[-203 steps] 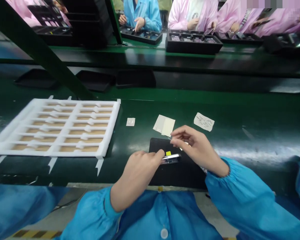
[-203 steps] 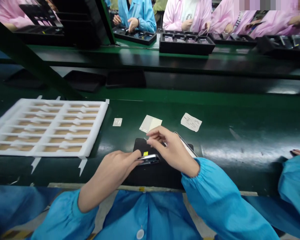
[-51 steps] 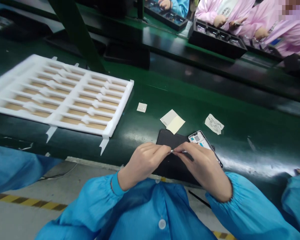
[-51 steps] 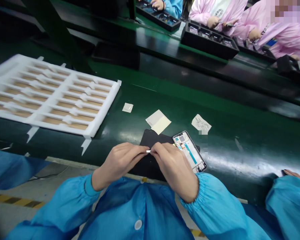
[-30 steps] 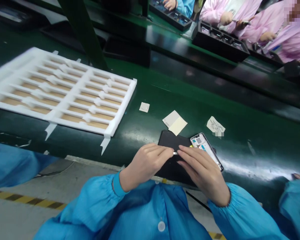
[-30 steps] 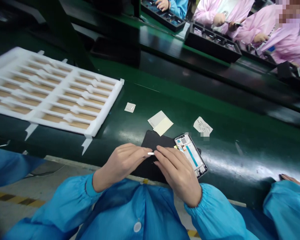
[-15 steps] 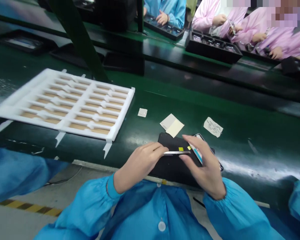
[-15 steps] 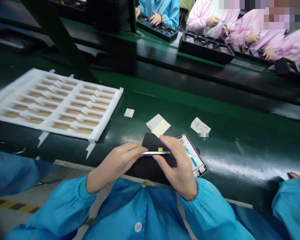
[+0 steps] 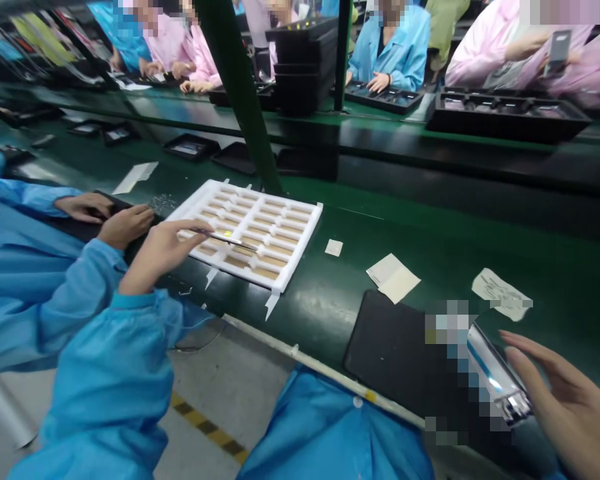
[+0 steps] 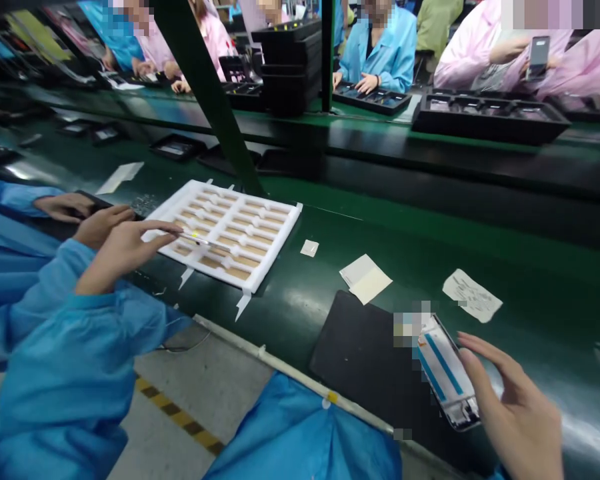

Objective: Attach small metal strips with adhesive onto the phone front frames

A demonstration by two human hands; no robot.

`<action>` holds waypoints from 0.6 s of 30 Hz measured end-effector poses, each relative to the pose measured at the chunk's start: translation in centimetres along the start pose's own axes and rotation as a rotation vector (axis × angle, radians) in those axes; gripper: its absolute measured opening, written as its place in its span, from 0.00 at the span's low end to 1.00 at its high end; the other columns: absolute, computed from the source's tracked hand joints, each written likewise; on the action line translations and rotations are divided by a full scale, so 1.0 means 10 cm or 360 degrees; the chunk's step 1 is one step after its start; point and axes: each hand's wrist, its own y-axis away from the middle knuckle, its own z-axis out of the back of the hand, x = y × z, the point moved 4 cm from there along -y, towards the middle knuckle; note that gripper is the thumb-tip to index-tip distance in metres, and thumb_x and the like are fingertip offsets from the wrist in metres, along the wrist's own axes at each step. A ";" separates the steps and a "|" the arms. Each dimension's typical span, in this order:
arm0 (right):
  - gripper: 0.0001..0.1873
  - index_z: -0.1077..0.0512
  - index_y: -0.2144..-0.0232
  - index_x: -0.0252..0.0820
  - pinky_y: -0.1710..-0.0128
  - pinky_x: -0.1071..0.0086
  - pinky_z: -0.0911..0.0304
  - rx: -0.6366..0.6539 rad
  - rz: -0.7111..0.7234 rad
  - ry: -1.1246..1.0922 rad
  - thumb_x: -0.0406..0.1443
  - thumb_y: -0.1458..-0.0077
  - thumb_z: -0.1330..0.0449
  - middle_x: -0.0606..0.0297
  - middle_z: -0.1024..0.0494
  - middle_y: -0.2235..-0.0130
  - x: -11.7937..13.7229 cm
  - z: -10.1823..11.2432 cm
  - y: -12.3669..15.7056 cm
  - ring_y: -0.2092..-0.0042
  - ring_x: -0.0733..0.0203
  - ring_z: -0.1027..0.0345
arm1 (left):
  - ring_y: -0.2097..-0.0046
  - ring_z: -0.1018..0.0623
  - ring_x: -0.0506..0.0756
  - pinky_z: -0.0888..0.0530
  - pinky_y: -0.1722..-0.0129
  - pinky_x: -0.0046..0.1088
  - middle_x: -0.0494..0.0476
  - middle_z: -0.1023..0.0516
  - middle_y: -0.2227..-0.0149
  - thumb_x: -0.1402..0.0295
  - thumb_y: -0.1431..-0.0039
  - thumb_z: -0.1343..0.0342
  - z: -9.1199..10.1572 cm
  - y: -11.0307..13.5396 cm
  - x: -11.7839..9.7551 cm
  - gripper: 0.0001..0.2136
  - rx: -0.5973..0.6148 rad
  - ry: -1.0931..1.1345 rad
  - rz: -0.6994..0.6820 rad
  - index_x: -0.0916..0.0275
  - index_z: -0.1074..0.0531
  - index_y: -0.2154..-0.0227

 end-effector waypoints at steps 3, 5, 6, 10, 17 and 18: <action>0.17 0.23 0.67 0.56 0.50 0.43 0.34 -0.0003 -0.0057 0.0062 0.56 0.52 0.40 0.53 0.20 0.55 -0.09 0.03 -0.01 0.46 0.36 0.30 | 0.60 0.24 0.50 0.29 0.51 0.30 0.43 0.19 0.64 0.52 0.38 0.46 0.05 -0.13 0.38 0.19 0.0067 -0.0113 0.0115 0.64 0.22 0.58; 0.16 0.23 0.67 0.56 0.53 0.43 0.33 -0.0003 -0.0045 0.0098 0.55 0.52 0.40 0.54 0.19 0.56 -0.13 0.06 -0.02 0.47 0.36 0.29 | 0.64 0.26 0.49 0.30 0.55 0.25 0.41 0.20 0.68 0.52 0.39 0.45 0.08 -0.19 0.56 0.19 0.0079 -0.0143 0.0128 0.64 0.22 0.59; 0.14 0.23 0.67 0.57 0.55 0.44 0.32 -0.0013 -0.0023 0.0116 0.54 0.50 0.40 0.55 0.19 0.56 -0.15 0.09 -0.03 0.48 0.37 0.29 | 0.66 0.27 0.48 0.30 0.58 0.23 0.41 0.21 0.70 0.50 0.41 0.44 0.09 -0.21 0.63 0.20 0.0071 -0.0158 0.0144 0.63 0.22 0.61; 0.15 0.22 0.65 0.57 0.60 0.48 0.31 -0.0007 0.0049 0.0209 0.54 0.47 0.41 0.56 0.18 0.57 -0.34 0.14 -0.10 0.50 0.40 0.26 | 0.70 0.30 0.49 0.35 0.64 0.20 0.40 0.25 0.77 0.50 0.47 0.39 0.12 -0.32 0.84 0.18 0.0012 -0.0208 0.0218 0.61 0.21 0.66; 0.37 0.35 0.43 0.41 0.41 0.46 0.40 0.0304 0.0392 0.0473 0.58 0.45 0.44 0.48 0.36 0.37 -0.64 -0.18 0.05 0.37 0.40 0.41 | 0.71 0.35 0.49 0.43 0.67 0.19 0.41 0.30 0.80 0.65 0.49 0.39 0.02 -0.49 0.87 0.07 0.0058 -0.0221 0.0341 0.59 0.22 0.67; 0.40 0.40 0.39 0.41 0.39 0.46 0.42 0.0315 0.0415 0.0541 0.58 0.45 0.43 0.47 0.41 0.35 -0.63 -0.23 0.10 0.35 0.40 0.45 | 0.73 0.36 0.49 0.43 0.68 0.19 0.41 0.31 0.82 0.65 0.50 0.38 0.01 -0.50 0.90 0.07 0.0033 -0.0199 0.0342 0.59 0.22 0.67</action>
